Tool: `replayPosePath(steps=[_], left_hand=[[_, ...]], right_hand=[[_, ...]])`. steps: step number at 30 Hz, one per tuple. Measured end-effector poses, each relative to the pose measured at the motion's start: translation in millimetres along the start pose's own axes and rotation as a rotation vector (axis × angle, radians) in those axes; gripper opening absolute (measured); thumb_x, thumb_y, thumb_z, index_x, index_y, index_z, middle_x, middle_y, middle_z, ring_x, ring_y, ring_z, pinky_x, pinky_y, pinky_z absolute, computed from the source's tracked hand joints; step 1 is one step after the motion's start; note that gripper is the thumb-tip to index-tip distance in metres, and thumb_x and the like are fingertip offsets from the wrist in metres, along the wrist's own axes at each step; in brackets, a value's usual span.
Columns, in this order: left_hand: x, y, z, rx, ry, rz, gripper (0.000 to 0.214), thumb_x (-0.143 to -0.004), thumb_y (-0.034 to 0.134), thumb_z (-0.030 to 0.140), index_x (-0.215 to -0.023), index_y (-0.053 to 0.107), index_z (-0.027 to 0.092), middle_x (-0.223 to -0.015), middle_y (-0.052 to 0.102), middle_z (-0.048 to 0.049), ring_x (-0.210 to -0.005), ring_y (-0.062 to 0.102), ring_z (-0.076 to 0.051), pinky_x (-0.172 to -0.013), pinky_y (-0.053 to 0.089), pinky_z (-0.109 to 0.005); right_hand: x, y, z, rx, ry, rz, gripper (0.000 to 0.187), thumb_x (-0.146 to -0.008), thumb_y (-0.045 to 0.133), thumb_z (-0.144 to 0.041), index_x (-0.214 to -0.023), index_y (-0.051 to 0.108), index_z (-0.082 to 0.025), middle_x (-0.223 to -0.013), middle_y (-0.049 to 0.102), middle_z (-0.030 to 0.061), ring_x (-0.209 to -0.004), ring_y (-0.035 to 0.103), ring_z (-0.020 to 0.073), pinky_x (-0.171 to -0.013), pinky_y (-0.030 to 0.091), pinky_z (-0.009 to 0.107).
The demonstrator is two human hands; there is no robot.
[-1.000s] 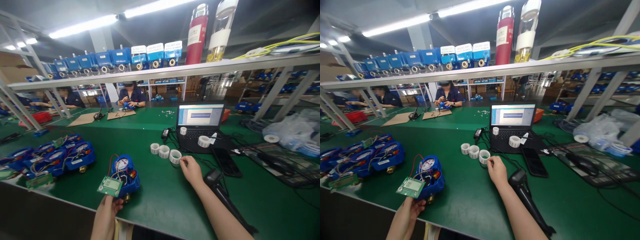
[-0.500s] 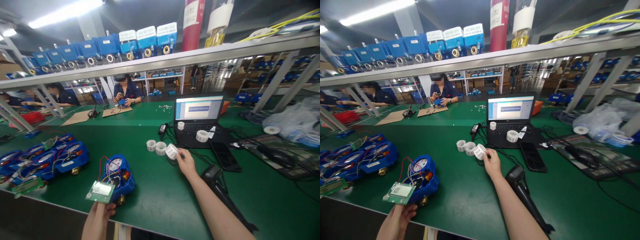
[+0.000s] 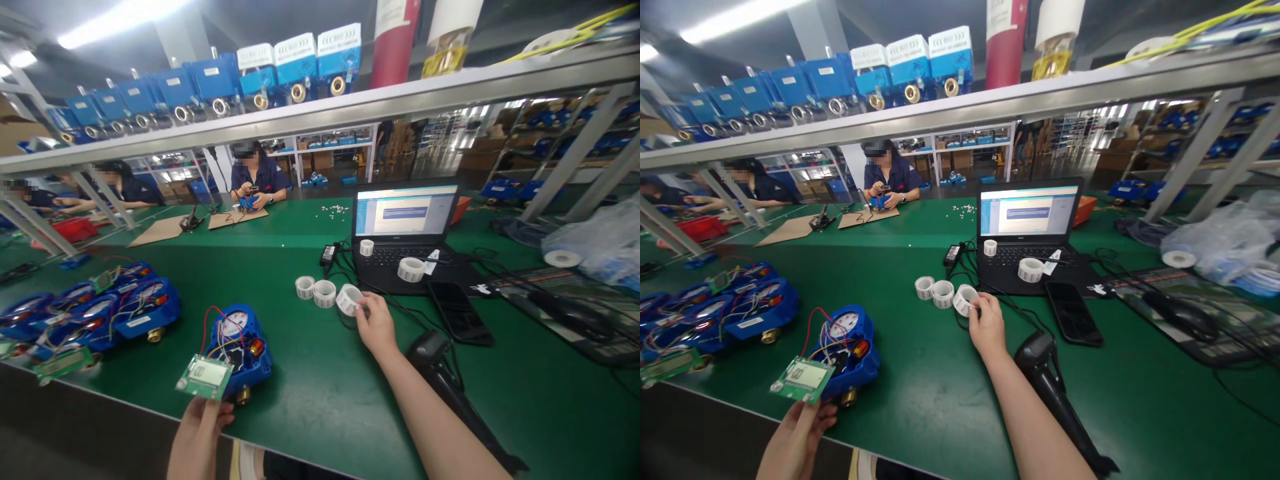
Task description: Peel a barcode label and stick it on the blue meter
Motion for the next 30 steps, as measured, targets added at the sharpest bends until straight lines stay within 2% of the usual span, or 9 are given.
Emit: replayPosePath(steps=[4,8,12,16,20,22,24,27,30], left_hand=[[-3.4,-6.8,-6.4,0.045,-0.055,-0.074,0.057,-0.047,0.080,0.036,-0.089,0.051,0.013,-0.076,0.058,-0.0020,-0.065,0.059,-0.015,-0.060,0.054,-0.025],[-9.1,-15.2,-18.6,-0.041,-0.050,-0.120,0.062,-0.056,0.076,0.045,-0.101,0.048,0.013,-0.087,0.061,-0.0059,-0.074,0.063,-0.018,-0.071,0.054,-0.031],[-12.2,-19.3,-28.8,-0.073,-0.004,-0.148,0.069,-0.056,0.074,0.051,-0.107,0.044,0.017,-0.101,0.060,-0.0081,-0.085,0.063,-0.022,-0.079,0.052,-0.036],[-10.2,-19.8,-30.7,-0.062,0.065,-0.177,0.071,-0.054,0.075,0.052,-0.106,0.043,0.015,-0.097,0.061,-0.0090,-0.093,0.060,-0.025,-0.086,0.048,-0.040],[-7.0,-19.6,-34.1,-0.041,0.143,-0.193,0.068,-0.058,0.075,0.049,-0.107,0.044,0.015,-0.095,0.061,-0.0095,-0.094,0.058,-0.024,-0.088,0.047,-0.038],[-4.4,-20.0,-36.5,-0.008,0.199,-0.205,0.061,-0.064,0.072,0.048,-0.108,0.044,0.015,-0.095,0.060,-0.0083,-0.092,0.058,-0.021,-0.087,0.047,-0.035],[0.5,-21.4,-39.1,-0.003,0.258,-0.219,0.056,-0.070,0.067,0.047,-0.110,0.044,0.016,-0.096,0.059,-0.0081,-0.093,0.058,-0.020,-0.088,0.046,-0.034],[15.9,-24.9,-44.6,-0.049,0.318,-0.235,0.047,-0.074,0.064,0.047,-0.104,0.045,0.016,-0.099,0.057,-0.0091,-0.094,0.058,-0.021,-0.087,0.046,-0.033],[42.7,-29.3,-47.9,-0.098,0.413,-0.165,0.026,-0.081,0.058,0.041,-0.085,0.046,0.018,-0.096,0.055,-0.0055,-0.091,0.056,-0.017,-0.083,0.043,-0.028]], right_hand=[[2.3,-3.2,-6.7,0.117,-0.078,-0.002,0.030,-0.077,0.043,-0.024,-0.097,0.061,-0.011,-0.117,0.049,0.0187,-0.112,0.044,0.0310,-0.097,0.038,0.051],[-8.7,3.7,-21.4,0.186,-0.156,-0.066,0.029,-0.079,0.043,-0.020,-0.100,0.060,-0.012,-0.120,0.047,0.0167,-0.114,0.044,0.0278,-0.099,0.038,0.045],[-32.8,32.1,-44.5,0.270,-0.201,-0.235,0.026,-0.080,0.047,-0.015,-0.099,0.064,-0.014,-0.117,0.050,0.0144,-0.110,0.046,0.0265,-0.098,0.039,0.040],[-51.1,68.4,-64.7,0.340,-0.186,-0.397,0.028,-0.078,0.054,-0.011,-0.103,0.065,-0.016,-0.127,0.045,0.0158,-0.118,0.040,0.0318,-0.095,0.039,0.047],[-62.0,86.3,-82.3,0.306,-0.156,-0.523,0.017,-0.077,0.056,-0.007,-0.085,0.068,-0.015,-0.129,0.045,0.0161,-0.127,0.031,0.0333,-0.103,0.027,0.054],[-68.6,83.1,-92.8,0.228,-0.149,-0.589,0.014,-0.078,0.055,-0.007,-0.081,0.066,-0.014,-0.129,0.046,0.0145,-0.127,0.034,0.0290,-0.106,0.026,0.049],[-74.6,71.4,-104.1,0.119,-0.135,-0.681,0.012,-0.078,0.054,-0.007,-0.079,0.064,-0.014,-0.125,0.051,0.0130,-0.119,0.044,0.0234,-0.104,0.032,0.040],[-75.8,41.1,-118.3,-0.061,-0.073,-0.880,0.010,-0.075,0.053,-0.010,-0.078,0.062,-0.013,-0.109,0.061,0.0102,-0.097,0.059,0.0190,-0.087,0.046,0.031],[-65.7,4.3,-128.7,-0.222,-0.025,-1.069,0.011,-0.073,0.055,-0.020,-0.080,0.061,-0.013,-0.096,0.065,0.0072,-0.083,0.061,0.0183,-0.073,0.050,0.028]])
Point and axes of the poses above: each hand's wrist, its own x-axis away from the middle knuckle, its own y-axis out of the palm, z = x × y, the point moved 2 cm from there along -x, towards the middle knuckle
